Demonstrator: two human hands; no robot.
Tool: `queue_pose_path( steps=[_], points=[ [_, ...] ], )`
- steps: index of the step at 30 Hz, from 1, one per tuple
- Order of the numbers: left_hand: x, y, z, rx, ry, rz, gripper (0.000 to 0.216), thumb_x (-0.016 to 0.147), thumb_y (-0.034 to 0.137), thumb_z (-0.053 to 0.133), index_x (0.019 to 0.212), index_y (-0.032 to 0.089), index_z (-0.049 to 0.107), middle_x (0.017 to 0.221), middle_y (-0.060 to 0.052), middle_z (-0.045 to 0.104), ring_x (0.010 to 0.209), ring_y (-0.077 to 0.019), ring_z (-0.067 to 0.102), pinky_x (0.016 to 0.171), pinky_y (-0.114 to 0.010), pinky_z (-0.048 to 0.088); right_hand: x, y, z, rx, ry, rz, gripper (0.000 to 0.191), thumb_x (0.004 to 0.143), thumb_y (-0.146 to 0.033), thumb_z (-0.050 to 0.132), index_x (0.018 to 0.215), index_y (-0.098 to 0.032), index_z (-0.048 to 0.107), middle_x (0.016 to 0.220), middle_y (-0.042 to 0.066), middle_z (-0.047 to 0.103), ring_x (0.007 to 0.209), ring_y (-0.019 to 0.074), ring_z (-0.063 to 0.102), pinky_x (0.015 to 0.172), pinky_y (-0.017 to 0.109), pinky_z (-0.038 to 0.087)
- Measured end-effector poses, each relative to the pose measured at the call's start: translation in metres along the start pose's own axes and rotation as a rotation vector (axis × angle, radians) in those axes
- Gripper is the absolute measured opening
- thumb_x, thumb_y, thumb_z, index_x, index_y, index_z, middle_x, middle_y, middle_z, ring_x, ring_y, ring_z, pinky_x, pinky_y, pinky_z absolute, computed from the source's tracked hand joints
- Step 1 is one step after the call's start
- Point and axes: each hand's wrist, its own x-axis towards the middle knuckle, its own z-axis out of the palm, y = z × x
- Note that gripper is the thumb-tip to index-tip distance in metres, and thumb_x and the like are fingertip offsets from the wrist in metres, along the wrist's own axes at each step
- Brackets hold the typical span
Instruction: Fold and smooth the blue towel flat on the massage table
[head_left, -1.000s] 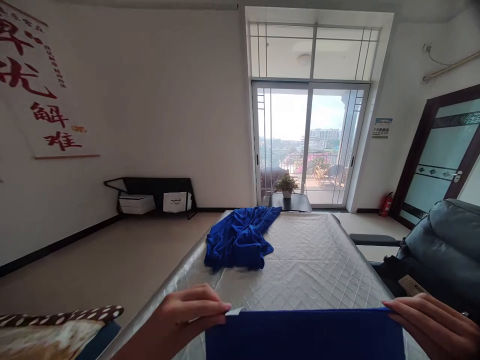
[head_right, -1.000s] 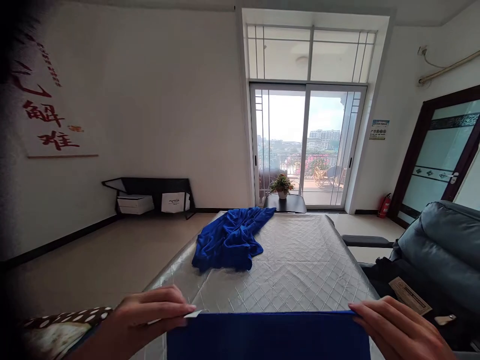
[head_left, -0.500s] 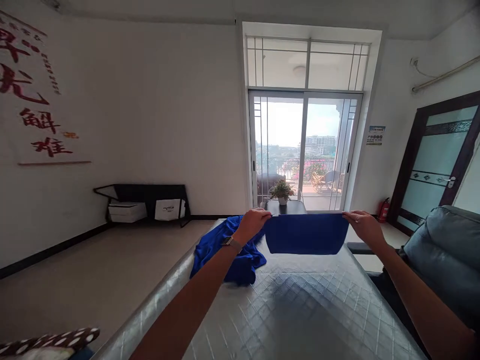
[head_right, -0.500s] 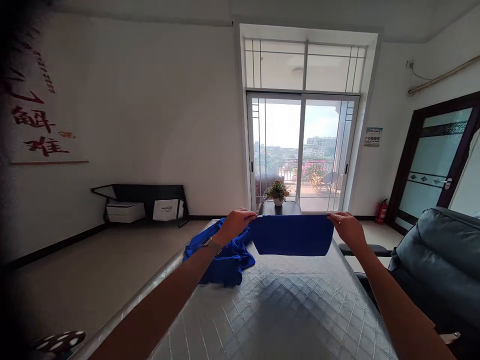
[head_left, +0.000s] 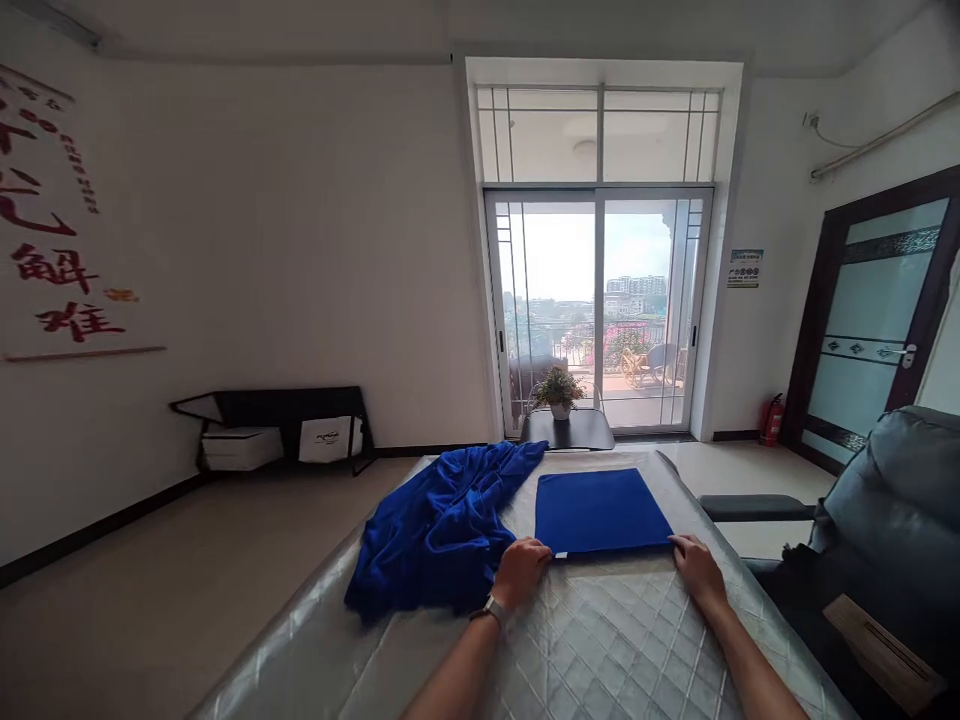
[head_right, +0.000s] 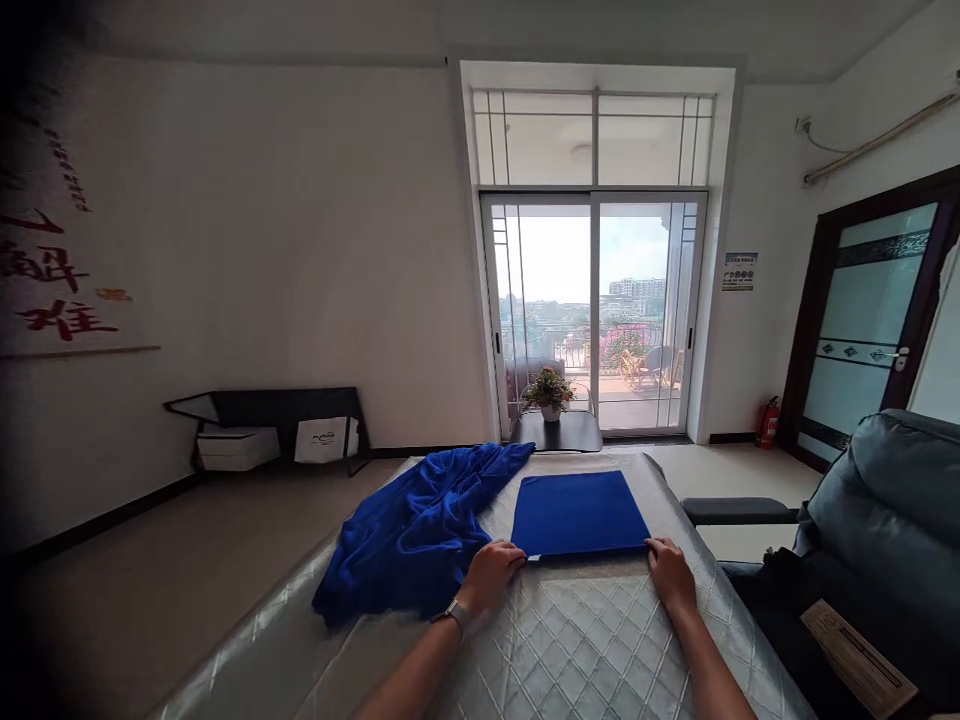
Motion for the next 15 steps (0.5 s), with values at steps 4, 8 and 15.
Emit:
queue_pose_path(
  steps=[4, 8, 15],
  points=[
    [-0.014, -0.004, 0.019, 0.011, -0.011, -0.062, 0.032, 0.098, 0.022, 0.048, 0.100, 0.024, 0.080, 0.107, -0.006, 0.078, 0.102, -0.0226, 0.070, 0.090, -0.031, 0.049, -0.005, 0.019, 0.016, 0.018, -0.010, 0.014, 0.038, 0.087, -0.019, 0.045, 0.105, -0.023, 0.079, 0.107, 0.008, 0.076, 0.104, 0.0239, 0.069, 0.099, 0.036, 0.049],
    [-0.021, 0.006, 0.022, 0.032, -0.016, -0.121, 0.034, 0.100, 0.022, 0.043, 0.106, 0.024, 0.077, 0.117, -0.006, 0.076, 0.108, -0.0217, 0.068, 0.094, -0.032, 0.048, -0.003, 0.031, 0.024, 0.006, -0.029, 0.004, 0.037, 0.087, -0.022, 0.045, 0.102, -0.021, 0.078, 0.106, 0.009, 0.075, 0.103, 0.0250, 0.069, 0.100, 0.036, 0.049],
    [-0.017, 0.001, -0.021, 0.115, -0.025, -0.209, 0.024, 0.094, 0.024, 0.054, 0.089, 0.019, 0.077, 0.101, -0.013, 0.075, 0.105, -0.0276, 0.065, 0.095, -0.039, 0.044, -0.005, 0.046, 0.038, -0.111, 0.075, -0.081, 0.036, 0.089, -0.028, 0.043, 0.101, -0.023, 0.077, 0.113, 0.009, 0.072, 0.105, 0.0270, 0.066, 0.097, 0.039, 0.050]
  ],
)
